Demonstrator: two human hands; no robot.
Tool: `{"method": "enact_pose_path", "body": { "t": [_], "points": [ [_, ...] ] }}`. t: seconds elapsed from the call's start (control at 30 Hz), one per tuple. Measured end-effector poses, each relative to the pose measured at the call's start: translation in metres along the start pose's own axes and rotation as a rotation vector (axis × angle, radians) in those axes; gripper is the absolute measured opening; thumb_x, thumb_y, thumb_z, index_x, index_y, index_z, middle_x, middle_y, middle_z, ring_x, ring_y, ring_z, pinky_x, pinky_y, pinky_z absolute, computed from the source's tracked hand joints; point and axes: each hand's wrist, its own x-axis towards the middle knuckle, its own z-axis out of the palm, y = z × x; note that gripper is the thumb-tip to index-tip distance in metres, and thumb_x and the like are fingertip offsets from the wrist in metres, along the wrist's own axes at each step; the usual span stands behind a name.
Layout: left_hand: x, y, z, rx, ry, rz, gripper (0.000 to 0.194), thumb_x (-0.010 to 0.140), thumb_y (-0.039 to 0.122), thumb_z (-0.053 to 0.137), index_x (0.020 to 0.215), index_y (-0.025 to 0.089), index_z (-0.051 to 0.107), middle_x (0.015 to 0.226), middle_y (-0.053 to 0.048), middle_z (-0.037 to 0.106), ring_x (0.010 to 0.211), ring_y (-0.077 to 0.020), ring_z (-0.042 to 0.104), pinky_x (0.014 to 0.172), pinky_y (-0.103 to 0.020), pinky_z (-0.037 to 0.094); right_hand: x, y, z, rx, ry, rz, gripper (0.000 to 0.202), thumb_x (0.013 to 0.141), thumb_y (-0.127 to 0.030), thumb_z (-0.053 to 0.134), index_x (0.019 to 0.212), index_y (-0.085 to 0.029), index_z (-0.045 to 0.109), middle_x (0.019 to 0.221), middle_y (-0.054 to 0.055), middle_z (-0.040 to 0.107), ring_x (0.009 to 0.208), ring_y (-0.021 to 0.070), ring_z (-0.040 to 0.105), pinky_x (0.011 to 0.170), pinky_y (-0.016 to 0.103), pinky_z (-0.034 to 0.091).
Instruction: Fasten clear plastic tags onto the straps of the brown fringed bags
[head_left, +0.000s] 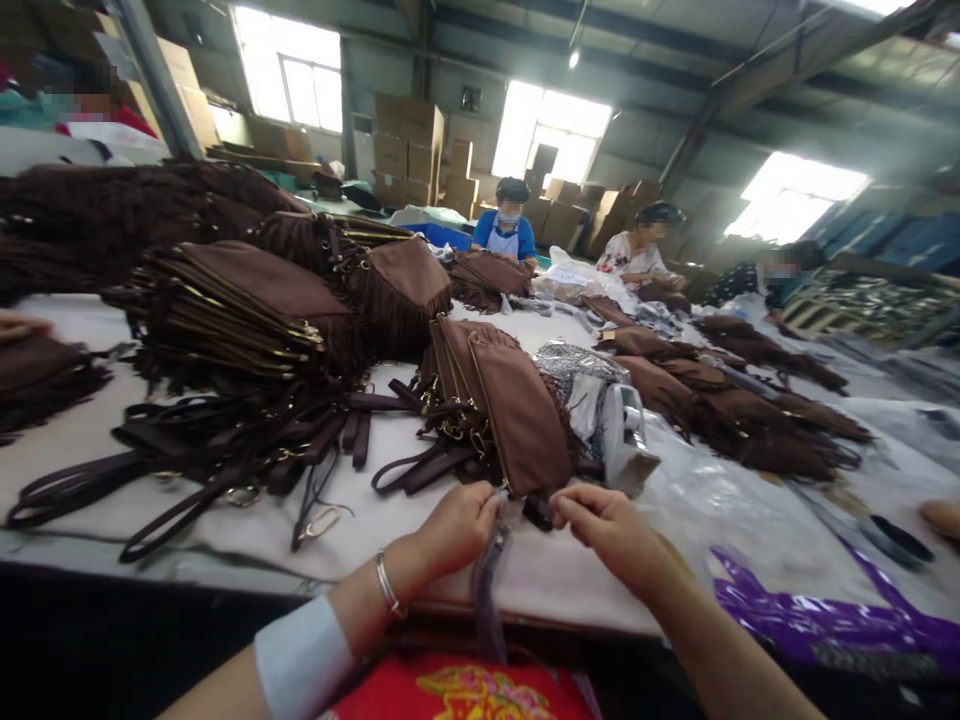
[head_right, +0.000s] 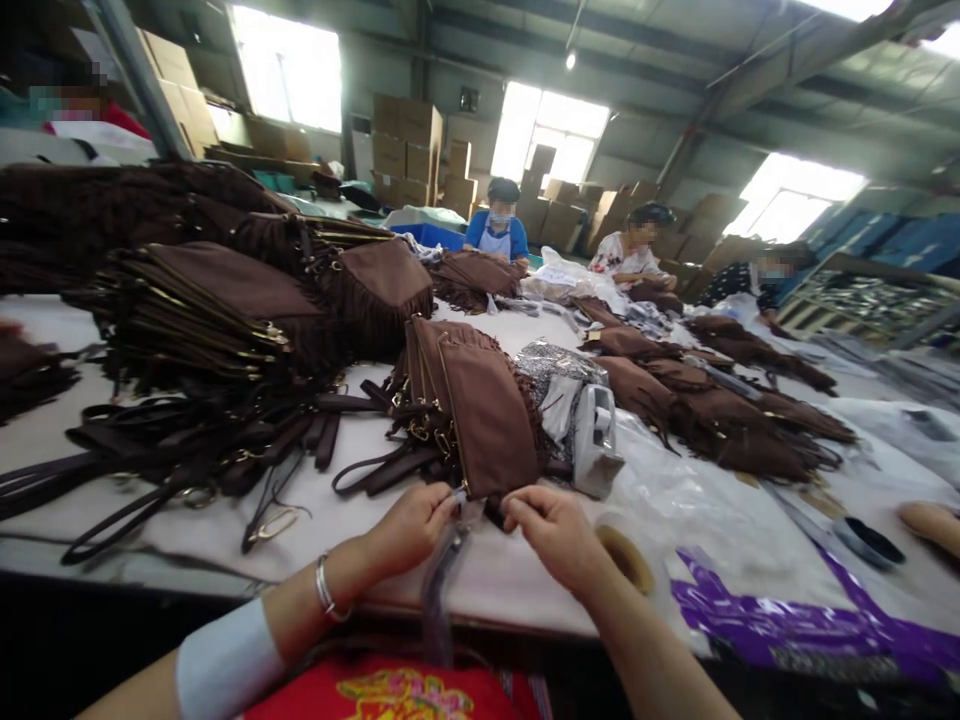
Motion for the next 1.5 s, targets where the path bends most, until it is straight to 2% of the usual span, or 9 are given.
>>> {"method": "enact_pose_path", "body": {
  "t": [0.1,0.17,0.23,0.37,0.57,0.77,0.97,1.23,1.5],
  "points": [
    [-0.004,-0.002,0.002,0.161,0.008,0.035,0.030,0.096,0.030,0.036,0.078,0.017,0.058,0.074,-0.005,0.063,0.065,-0.0157,0.054,0.060,-0.026,0.034,0.005,-0.015,0.041,0.211,-0.105,0.079,0.027,0.078,-0.037,0.056,0.078,-0.014,0.071,0.067,0.003,0.067,0.050,0.0096,0.043,0.048,0.023,0.031],
    [-0.005,-0.002,0.002,0.254,-0.007,0.039,0.031,0.096,0.032,0.037,0.081,0.016,0.059,0.076,-0.007,0.065,0.066,-0.0171,0.057,0.060,-0.027,0.036,0.013,-0.017,0.056,0.320,-0.140,0.147,0.028,0.075,-0.034,0.055,0.082,-0.013,0.071,0.066,0.003,0.066,0.047,0.0083,0.040,0.045,0.022,0.026],
    [-0.007,-0.002,0.002,0.331,-0.017,0.046,0.029,0.095,0.034,0.040,0.084,0.016,0.060,0.079,-0.009,0.066,0.069,-0.0190,0.060,0.060,-0.028,0.039,0.022,-0.016,0.065,0.327,-0.136,0.184,0.025,0.073,-0.034,0.055,0.073,-0.013,0.069,0.061,0.002,0.063,0.045,0.0073,0.037,0.043,0.022,0.023],
    [-0.009,-0.004,0.002,0.409,0.005,0.053,0.022,0.092,0.032,0.046,0.090,0.015,0.060,0.083,-0.010,0.067,0.072,-0.0217,0.063,0.062,-0.030,0.044,0.031,-0.011,0.074,0.167,-0.036,0.185,0.036,0.076,-0.042,0.058,0.052,-0.015,0.060,0.043,-0.002,0.049,0.041,0.0066,0.032,0.042,0.023,0.020],
    [-0.009,-0.011,0.007,0.510,-0.013,0.078,0.018,0.092,0.024,0.044,0.093,0.014,0.059,0.084,-0.010,0.066,0.071,-0.0223,0.064,0.061,-0.032,0.049,0.038,-0.005,0.085,0.063,0.067,0.241,0.037,0.073,-0.044,0.061,0.049,-0.016,0.057,0.044,0.000,0.055,0.039,0.0072,0.037,0.040,0.022,0.024],
    [-0.009,-0.011,0.004,0.634,-0.022,0.134,0.020,0.093,0.018,0.039,0.096,0.014,0.059,0.086,-0.010,0.064,0.073,-0.0220,0.064,0.063,-0.033,0.052,0.042,-0.007,0.090,0.166,0.045,0.367,0.036,0.074,-0.043,0.061,0.049,-0.018,0.053,0.036,-0.003,0.047,0.032,0.0063,0.034,0.036,0.021,0.022],
    [-0.011,-0.007,0.001,0.676,-0.027,0.175,0.022,0.094,0.019,0.038,0.095,0.014,0.060,0.085,-0.009,0.063,0.073,-0.0216,0.062,0.062,-0.032,0.051,0.043,-0.004,0.093,0.208,0.043,0.392,0.039,0.077,-0.043,0.060,0.048,-0.017,0.052,0.034,-0.004,0.043,0.030,0.0056,0.033,0.034,0.021,0.019],
    [-0.010,-0.010,-0.002,0.499,-0.026,0.085,0.022,0.090,0.032,0.049,0.086,0.014,0.062,0.081,-0.010,0.065,0.070,-0.0207,0.060,0.061,-0.029,0.044,0.023,-0.004,0.086,0.492,-0.118,0.331,0.033,0.065,-0.044,0.070,0.056,-0.014,0.059,0.039,-0.006,0.044,0.034,0.0035,0.030,0.037,0.021,0.016],
    [-0.002,-0.005,0.000,-0.066,0.025,-0.142,0.032,0.089,0.030,0.045,0.062,0.016,0.056,0.061,-0.002,0.056,0.059,-0.0129,0.047,0.056,-0.026,0.031,0.021,0.000,0.093,0.449,-0.025,0.313,0.025,0.067,-0.037,0.064,0.058,-0.013,0.062,0.038,-0.007,0.041,0.035,0.0049,0.029,0.039,0.022,0.017]
  ]
}}
